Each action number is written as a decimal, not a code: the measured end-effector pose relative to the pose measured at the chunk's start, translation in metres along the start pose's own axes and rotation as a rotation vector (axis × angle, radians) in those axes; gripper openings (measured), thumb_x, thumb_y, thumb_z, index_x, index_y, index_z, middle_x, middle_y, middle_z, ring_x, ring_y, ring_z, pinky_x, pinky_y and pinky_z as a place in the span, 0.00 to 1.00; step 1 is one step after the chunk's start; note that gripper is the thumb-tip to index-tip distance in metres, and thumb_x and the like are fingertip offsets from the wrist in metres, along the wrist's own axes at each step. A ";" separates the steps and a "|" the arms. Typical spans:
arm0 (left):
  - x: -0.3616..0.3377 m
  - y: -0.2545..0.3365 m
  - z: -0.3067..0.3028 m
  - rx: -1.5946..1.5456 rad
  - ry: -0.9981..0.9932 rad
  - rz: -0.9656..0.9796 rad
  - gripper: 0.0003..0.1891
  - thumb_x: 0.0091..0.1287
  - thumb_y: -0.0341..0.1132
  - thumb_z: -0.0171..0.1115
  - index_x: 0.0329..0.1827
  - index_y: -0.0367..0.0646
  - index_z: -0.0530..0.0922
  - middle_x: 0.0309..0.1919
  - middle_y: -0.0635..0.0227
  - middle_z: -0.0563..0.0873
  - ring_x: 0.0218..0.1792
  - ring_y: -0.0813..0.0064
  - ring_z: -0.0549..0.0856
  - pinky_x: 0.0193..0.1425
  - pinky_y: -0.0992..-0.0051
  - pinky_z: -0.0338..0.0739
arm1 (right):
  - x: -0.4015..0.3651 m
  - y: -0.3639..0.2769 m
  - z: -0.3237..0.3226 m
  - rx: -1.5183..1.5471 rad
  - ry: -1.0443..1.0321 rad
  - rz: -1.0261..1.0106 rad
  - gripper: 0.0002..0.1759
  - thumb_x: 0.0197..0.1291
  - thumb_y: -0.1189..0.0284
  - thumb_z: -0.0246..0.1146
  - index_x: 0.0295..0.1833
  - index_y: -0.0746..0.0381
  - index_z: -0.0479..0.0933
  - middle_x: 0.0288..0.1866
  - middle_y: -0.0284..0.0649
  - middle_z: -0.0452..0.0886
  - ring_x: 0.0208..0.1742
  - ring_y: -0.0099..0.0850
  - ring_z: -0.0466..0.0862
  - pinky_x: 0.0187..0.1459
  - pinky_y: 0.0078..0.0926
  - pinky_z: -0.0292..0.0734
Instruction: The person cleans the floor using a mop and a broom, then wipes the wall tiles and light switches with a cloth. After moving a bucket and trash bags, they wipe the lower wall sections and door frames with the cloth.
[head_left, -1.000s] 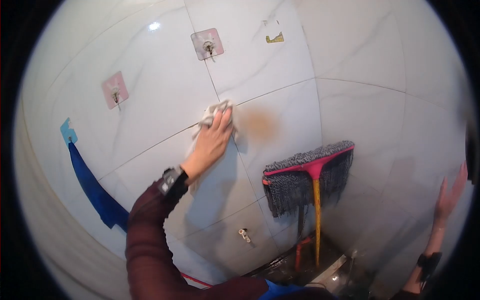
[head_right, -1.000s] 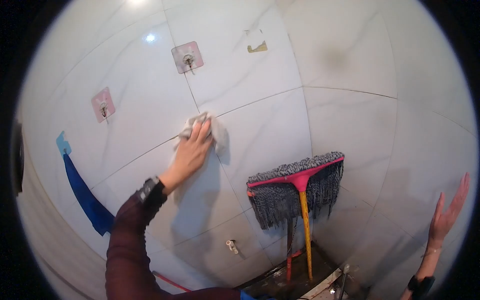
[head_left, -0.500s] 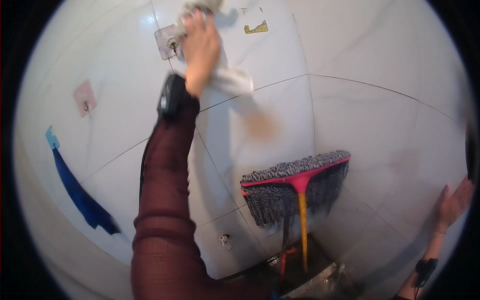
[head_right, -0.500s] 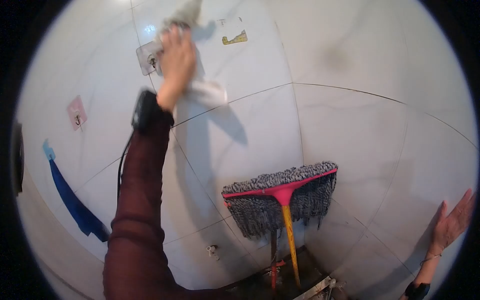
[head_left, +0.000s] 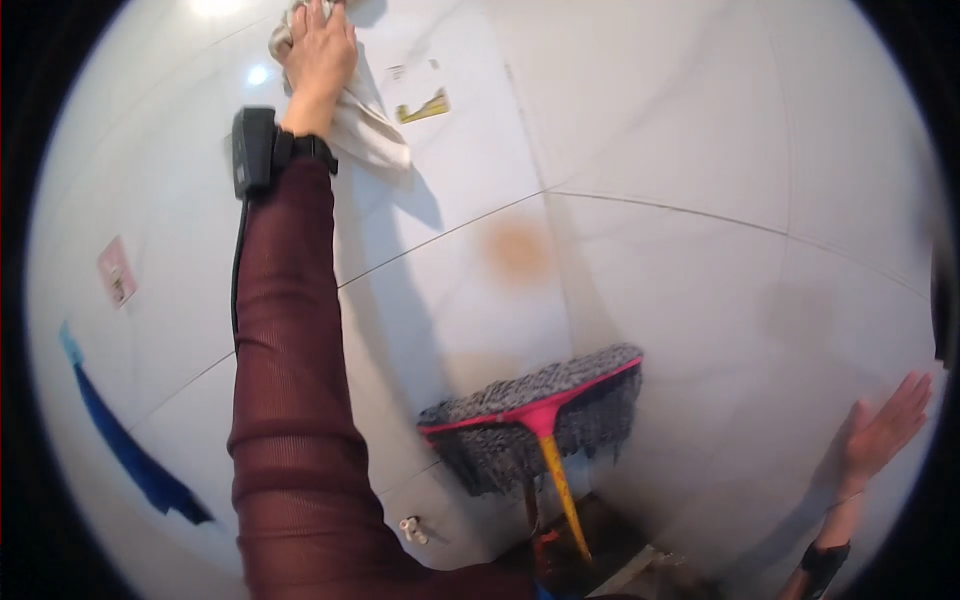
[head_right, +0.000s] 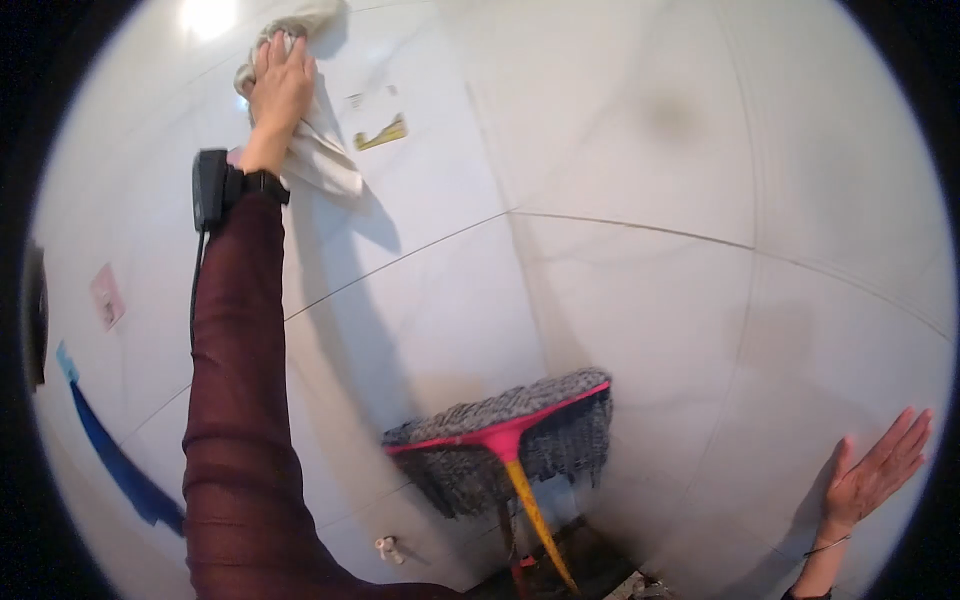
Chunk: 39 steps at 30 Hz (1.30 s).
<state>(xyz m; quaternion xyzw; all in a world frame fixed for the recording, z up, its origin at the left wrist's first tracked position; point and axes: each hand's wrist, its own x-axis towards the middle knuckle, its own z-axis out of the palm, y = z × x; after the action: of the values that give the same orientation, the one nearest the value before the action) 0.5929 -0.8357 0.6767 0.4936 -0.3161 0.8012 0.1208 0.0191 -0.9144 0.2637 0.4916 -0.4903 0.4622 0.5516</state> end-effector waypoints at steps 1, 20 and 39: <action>0.013 0.017 0.007 0.027 -0.049 -0.015 0.19 0.66 0.40 0.46 0.60 0.53 0.69 0.65 0.63 0.65 0.66 0.59 0.62 0.64 0.57 0.62 | 0.001 -0.001 -0.001 -0.027 -0.004 -0.007 0.36 0.65 0.46 0.39 0.72 0.55 0.47 0.74 0.39 0.48 0.74 0.37 0.48 0.69 0.47 0.43; -0.083 0.128 -0.001 -0.372 -0.196 0.301 0.22 0.56 0.27 0.47 0.56 0.46 0.72 0.61 0.62 0.70 0.61 0.63 0.70 0.51 0.61 0.71 | -0.006 0.004 -0.002 0.054 -0.115 0.014 0.39 0.64 0.47 0.39 0.71 0.63 0.48 0.73 0.47 0.47 0.74 0.44 0.46 0.70 0.47 0.36; -0.183 0.233 -0.020 -0.759 -0.298 0.093 0.19 0.55 0.25 0.47 0.52 0.32 0.68 0.48 0.49 0.75 0.52 0.54 0.74 0.55 0.61 0.67 | -0.016 0.003 -0.001 0.025 -0.082 0.028 0.38 0.64 0.46 0.41 0.71 0.59 0.49 0.74 0.42 0.48 0.74 0.40 0.47 0.70 0.44 0.39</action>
<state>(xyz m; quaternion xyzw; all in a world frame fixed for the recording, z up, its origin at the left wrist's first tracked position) 0.5489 -0.9811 0.4216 0.5098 -0.6250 0.5522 0.2111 0.0149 -0.9139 0.2484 0.5102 -0.5133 0.4554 0.5185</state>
